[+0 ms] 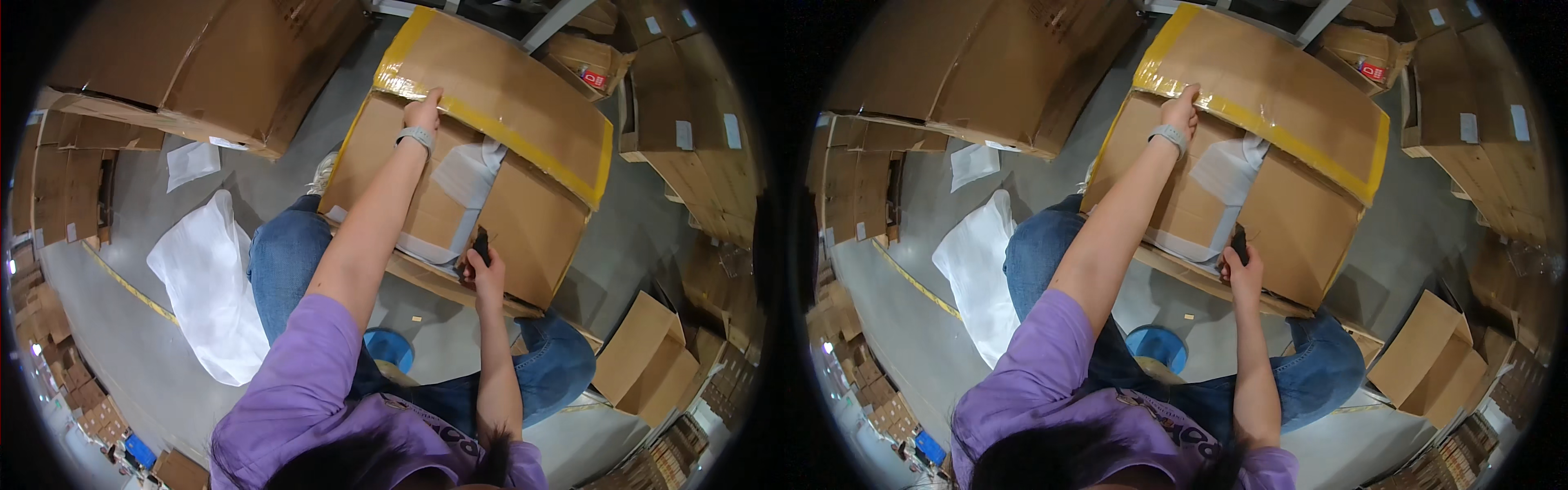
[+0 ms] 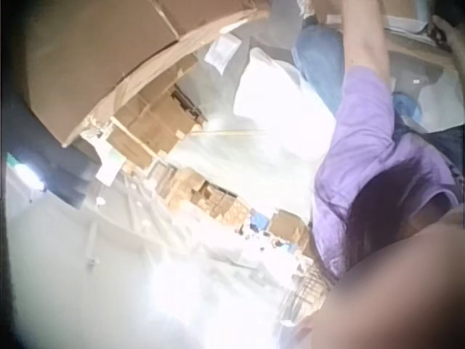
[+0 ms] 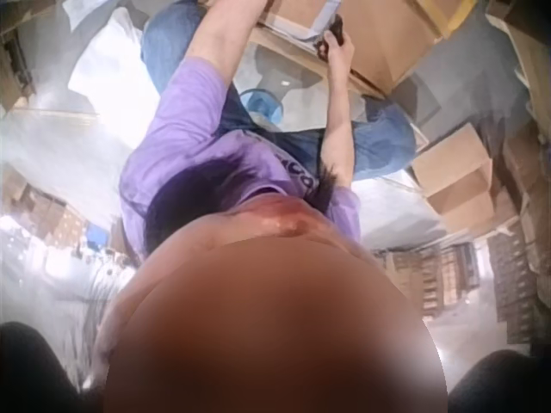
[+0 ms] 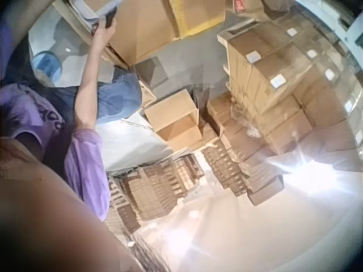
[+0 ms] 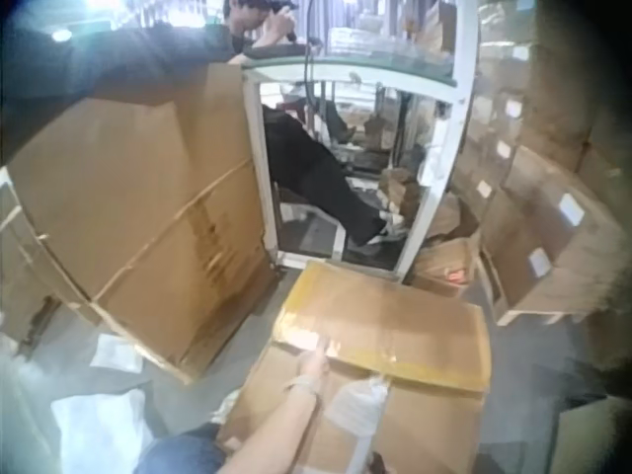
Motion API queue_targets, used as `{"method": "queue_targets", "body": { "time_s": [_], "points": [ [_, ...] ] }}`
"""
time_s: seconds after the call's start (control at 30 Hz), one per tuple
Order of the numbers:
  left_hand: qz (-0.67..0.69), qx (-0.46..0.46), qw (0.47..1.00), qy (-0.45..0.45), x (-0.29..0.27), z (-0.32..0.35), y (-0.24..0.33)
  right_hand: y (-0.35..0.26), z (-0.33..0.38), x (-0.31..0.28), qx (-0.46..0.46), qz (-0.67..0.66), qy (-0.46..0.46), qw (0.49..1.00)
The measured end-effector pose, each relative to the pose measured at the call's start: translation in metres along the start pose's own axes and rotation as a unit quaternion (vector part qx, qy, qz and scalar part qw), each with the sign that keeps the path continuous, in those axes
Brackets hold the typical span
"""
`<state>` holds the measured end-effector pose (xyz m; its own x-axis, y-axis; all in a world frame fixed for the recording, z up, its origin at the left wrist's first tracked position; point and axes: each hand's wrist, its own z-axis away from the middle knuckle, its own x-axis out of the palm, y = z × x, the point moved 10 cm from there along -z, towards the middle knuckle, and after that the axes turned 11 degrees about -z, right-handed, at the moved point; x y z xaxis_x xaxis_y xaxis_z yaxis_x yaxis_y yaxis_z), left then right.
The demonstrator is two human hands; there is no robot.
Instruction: Attaching small black plastic pieces to larger black plastic panels and organizing them into a cardboard box.
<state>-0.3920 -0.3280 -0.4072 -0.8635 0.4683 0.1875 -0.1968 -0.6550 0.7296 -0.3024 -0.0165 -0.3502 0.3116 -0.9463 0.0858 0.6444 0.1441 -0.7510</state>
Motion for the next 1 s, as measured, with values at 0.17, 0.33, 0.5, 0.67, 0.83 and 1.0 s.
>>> {"method": "queue_targets", "body": {
  "time_s": [0.17, 0.33, 0.5, 0.67, 0.83, 1.0],
  "points": [
    [0.007, 0.071, 0.997, -0.037, 0.007, 0.006, 0.023, -0.021, -0.011, 0.017, -0.095, 0.082, 0.031, 0.992],
    [0.020, 0.156, 0.988, -0.004, 0.001, 0.013, 0.042, 0.010, -0.026, -0.006, -0.067, 0.014, 0.093, 0.993],
    [0.051, 0.141, 0.989, 0.002, 0.006, 0.032, 0.056, 0.033, -0.033, -0.024, -0.100, 0.155, 0.099, 0.978],
    [-0.137, 0.531, 0.825, -0.138, 0.110, 0.157, 0.228, 0.001, -0.020, -0.017, -0.317, 0.259, 0.146, 0.901],
    [-0.363, 0.734, 0.562, -0.117, 0.126, 0.221, 0.231, 0.023, -0.039, -0.027, 0.007, 0.117, 0.097, 0.988],
    [-0.755, 0.475, 0.279, -0.355, 0.101, 0.186, -0.016, 0.027, -0.043, -0.036, -0.062, -0.049, 0.108, 0.991]
  ]
}}
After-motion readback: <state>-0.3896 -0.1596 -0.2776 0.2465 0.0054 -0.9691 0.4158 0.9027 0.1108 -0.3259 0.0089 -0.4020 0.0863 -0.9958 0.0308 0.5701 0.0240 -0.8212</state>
